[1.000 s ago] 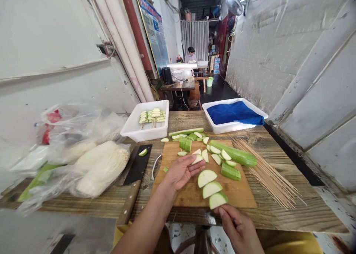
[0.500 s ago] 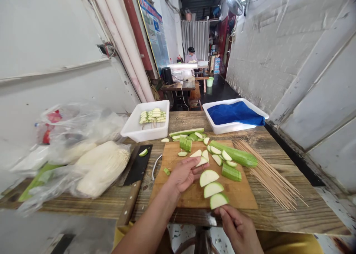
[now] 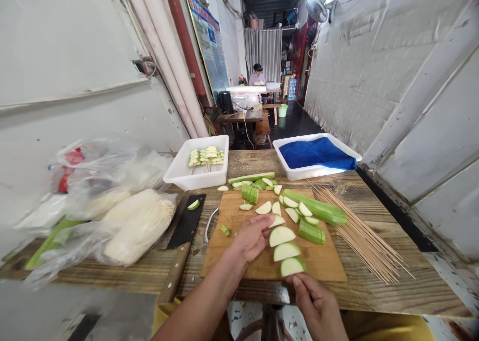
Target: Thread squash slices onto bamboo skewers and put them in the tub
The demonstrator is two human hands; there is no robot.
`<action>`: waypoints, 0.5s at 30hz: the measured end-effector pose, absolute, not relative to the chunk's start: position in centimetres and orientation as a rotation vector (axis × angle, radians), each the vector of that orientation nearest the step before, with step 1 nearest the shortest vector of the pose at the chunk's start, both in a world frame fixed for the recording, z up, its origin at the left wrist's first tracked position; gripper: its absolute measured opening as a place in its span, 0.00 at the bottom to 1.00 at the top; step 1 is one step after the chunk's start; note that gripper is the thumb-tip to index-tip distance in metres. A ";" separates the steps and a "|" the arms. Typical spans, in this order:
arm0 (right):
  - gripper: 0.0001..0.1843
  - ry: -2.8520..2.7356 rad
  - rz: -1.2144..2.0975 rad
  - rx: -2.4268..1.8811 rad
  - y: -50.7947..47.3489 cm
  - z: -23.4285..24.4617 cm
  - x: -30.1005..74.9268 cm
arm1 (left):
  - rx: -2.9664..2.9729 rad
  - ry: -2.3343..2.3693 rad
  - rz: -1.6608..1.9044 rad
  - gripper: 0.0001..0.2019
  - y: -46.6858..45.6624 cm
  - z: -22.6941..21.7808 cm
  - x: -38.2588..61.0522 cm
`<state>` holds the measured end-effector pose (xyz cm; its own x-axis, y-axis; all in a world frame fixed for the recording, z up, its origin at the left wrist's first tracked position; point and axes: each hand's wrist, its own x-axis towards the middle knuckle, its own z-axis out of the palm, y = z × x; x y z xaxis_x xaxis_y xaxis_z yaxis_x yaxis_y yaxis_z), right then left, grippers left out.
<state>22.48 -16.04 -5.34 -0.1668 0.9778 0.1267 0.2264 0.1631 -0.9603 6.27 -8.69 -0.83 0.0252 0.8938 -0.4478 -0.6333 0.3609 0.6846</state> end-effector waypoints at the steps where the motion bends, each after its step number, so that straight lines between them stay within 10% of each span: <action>1: 0.18 -1.561 1.087 -1.198 -16.0 -5.3 22.4 | 0.333 0.978 1.220 0.06 -8.7 -0.8 6.4; 15: 0.21 -1.547 1.131 -1.167 -14.8 -6.6 21.4 | 0.430 0.795 1.321 0.16 -9.8 -0.3 6.6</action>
